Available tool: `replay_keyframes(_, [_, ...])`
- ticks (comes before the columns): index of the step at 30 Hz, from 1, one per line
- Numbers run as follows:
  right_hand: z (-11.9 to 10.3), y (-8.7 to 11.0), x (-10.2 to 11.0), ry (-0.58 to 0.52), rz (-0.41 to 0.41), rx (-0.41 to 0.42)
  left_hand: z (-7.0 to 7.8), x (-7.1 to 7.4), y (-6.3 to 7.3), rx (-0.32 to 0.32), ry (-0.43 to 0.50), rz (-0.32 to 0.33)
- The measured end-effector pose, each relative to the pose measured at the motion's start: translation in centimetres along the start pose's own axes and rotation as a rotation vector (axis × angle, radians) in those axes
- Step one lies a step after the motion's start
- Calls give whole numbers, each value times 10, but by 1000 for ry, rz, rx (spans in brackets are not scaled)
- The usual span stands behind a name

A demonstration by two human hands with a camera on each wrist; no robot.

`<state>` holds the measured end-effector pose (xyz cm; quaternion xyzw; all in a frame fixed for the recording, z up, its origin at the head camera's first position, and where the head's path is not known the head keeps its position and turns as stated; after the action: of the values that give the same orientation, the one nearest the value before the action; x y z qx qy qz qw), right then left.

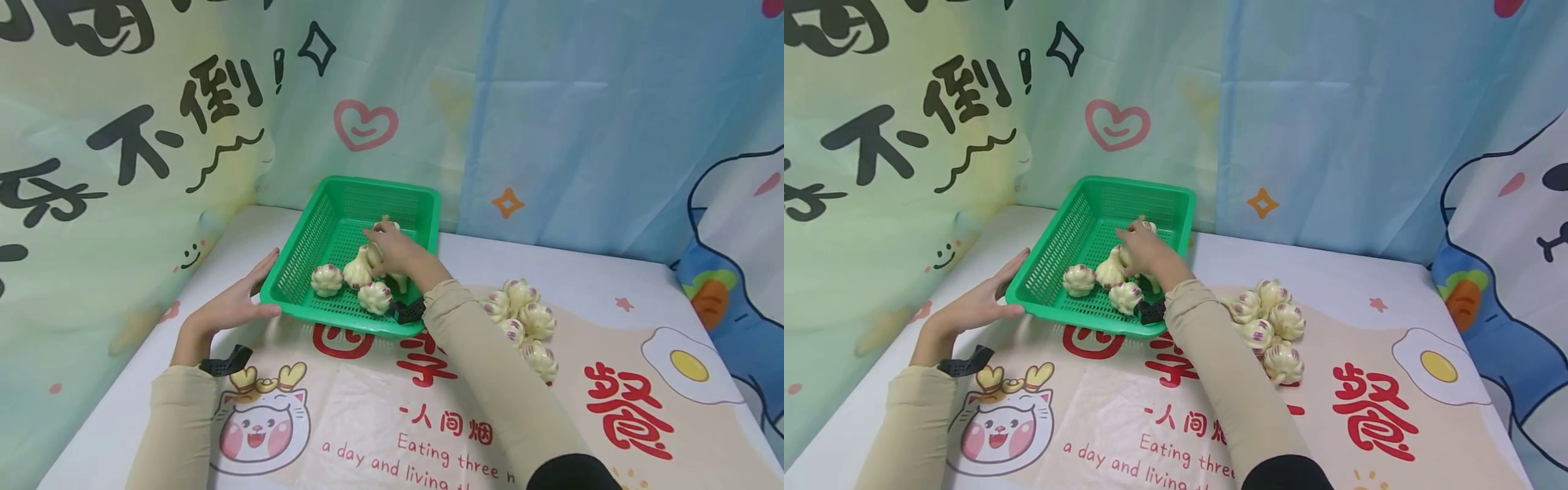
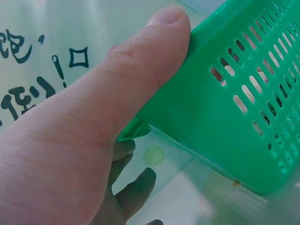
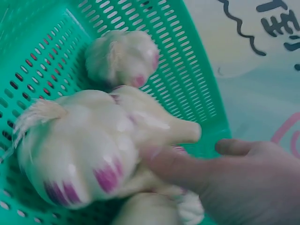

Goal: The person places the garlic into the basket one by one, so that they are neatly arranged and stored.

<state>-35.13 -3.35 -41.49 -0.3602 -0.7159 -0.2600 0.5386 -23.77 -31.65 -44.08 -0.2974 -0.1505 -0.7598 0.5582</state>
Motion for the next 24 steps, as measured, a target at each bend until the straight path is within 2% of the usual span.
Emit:
replay_keyframes(4, [-3, 11, 22, -15, 43, 7, -1, 0, 0, -1, 6, -3])
replay_keyframes(7, [-1, 23, 39, -32, 86, -21, -1, -1, 0, 1, 13, 1])
replay_keyframes(14, [22, 71, 71, -132, 263, -105, 1, -1, 0, 6, 12, -3])
replay_keyframes(19, [45, 115, 79, -179, 381, -168, -1, -1, 0, 24, 12, 1])
replay_keyframes(24, [65, 157, 73, -163, 435, -185, 1, -2, 1, 16, 11, -2])
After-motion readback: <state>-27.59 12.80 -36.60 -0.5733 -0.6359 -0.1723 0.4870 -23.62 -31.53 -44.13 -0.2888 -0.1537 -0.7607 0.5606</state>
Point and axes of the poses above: each hand's wrist, its own y-axis away from the middle knuckle, its own x-axis out of the back of the hand, z = x × y, the point moved 3 cm from there along -y, towards the middle knuckle, and after that the axes turned 7 degrees about z, right-handed, at the moved point
